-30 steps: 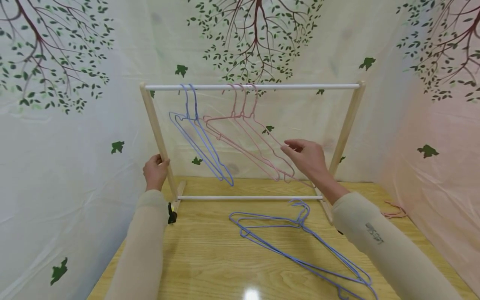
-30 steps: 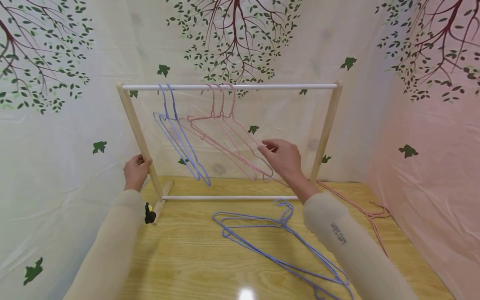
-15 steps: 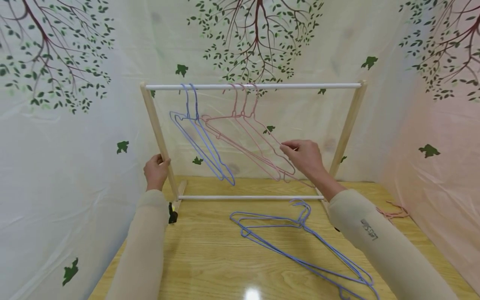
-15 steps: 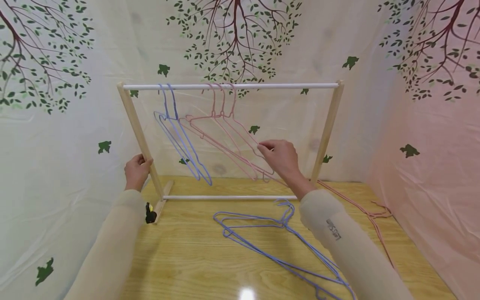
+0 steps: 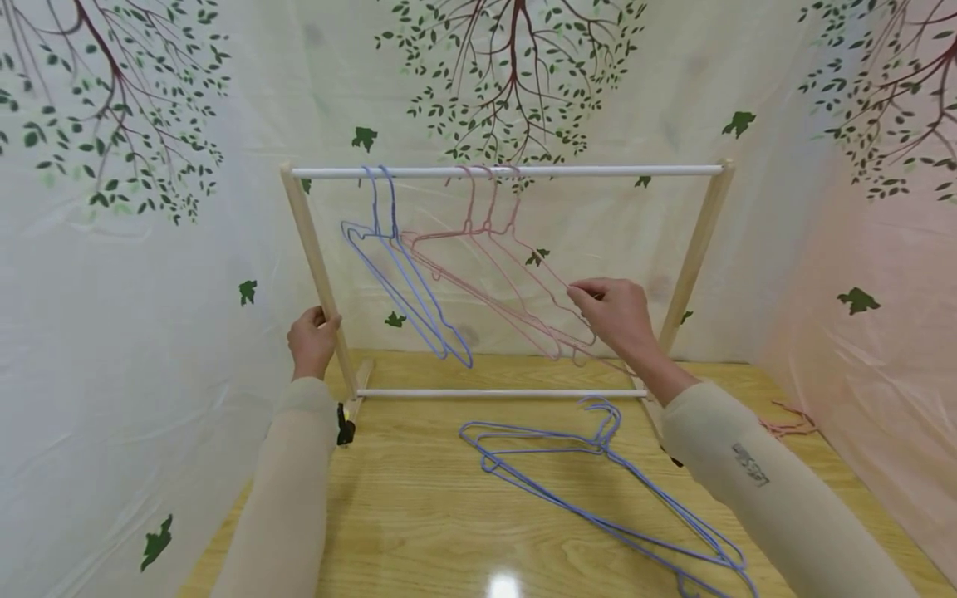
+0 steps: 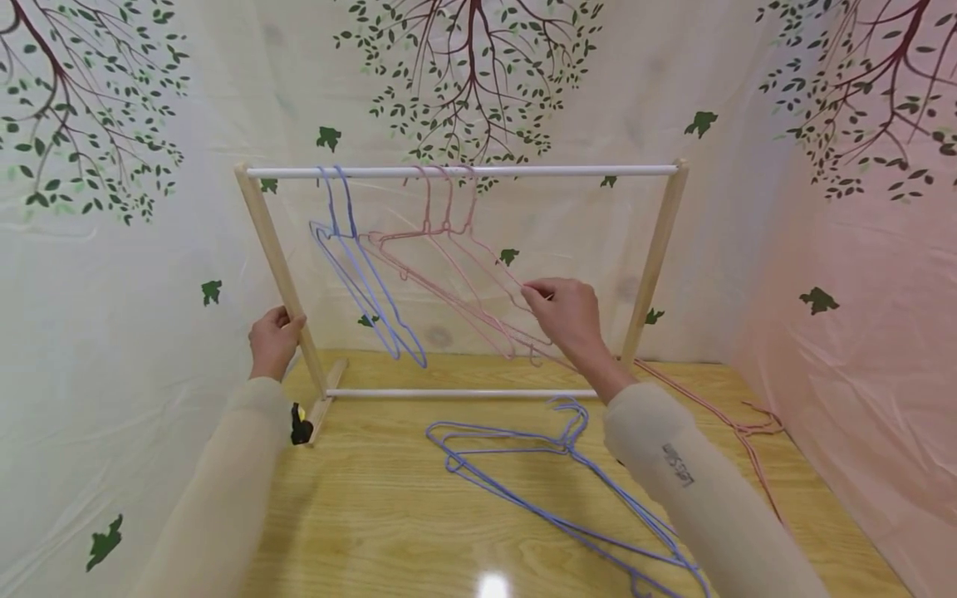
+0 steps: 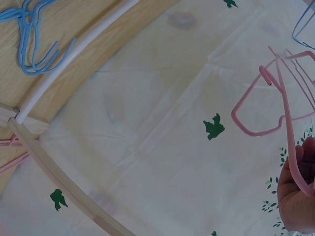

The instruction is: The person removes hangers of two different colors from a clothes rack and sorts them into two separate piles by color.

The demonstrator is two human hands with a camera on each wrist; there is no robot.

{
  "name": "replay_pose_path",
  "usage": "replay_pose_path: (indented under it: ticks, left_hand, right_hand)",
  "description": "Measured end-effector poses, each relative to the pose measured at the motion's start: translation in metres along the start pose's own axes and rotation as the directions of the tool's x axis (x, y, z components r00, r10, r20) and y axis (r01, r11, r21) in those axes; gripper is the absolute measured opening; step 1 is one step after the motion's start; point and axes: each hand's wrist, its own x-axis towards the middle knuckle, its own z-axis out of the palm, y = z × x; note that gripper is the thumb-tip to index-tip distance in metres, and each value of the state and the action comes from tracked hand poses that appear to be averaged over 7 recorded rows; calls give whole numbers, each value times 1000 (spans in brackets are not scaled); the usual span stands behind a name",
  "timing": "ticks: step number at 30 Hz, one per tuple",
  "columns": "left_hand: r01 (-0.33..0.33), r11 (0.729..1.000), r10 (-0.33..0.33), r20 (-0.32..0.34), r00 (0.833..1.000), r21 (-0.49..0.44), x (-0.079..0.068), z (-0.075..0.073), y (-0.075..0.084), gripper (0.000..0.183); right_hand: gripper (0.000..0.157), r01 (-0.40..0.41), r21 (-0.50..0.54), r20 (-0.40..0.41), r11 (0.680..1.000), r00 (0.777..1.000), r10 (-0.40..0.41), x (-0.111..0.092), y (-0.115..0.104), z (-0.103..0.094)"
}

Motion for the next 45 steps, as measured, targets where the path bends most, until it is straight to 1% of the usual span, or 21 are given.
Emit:
replay_pose_path:
  ticks: [7,16,20,23,29,36,40,45]
  left_hand:
    - [28,1000,-27,20,999,-14,-3,-1,2,42]
    - [43,999,-43,10,999,-7,-4,0,4,43]
    - [35,999,-35,7,999,2,-5,-1,4,43]
    - [24,1000,-24,2,1000,9,-6,-2,4,42]
    - [2,1000,-2,-11,1000,15,-11,-4,5,40]
    - [-33,999,34,-30,999,42,-9,-4,4,37]
    - [-25,999,25,-21,999,30,-9,-3,3,38]
    - [-12,1000,13,-14,1000,16,-9,-3,3,39]
  right_hand:
    - [27,-5,-1,-20,1000,1000,5,-3,6,-8]
    - [29,-34,-4,-59,999,998,33,-8,17,-20]
    - [29,-53,27,-55,998,997,55,-11,22,-23]
    - [28,-50,54,-60,997,997,54,-13,27,-24]
    - [28,-23,72,-118,997,993,32,-19,35,-25]
    - [31,-65,111,-177,992,981,84,-23,41,-24]
    - [30,-77,111,-186,991,978,97,-23,44,-24]
    - [30,-73,96,-169,993,982,88,-21,45,-25]
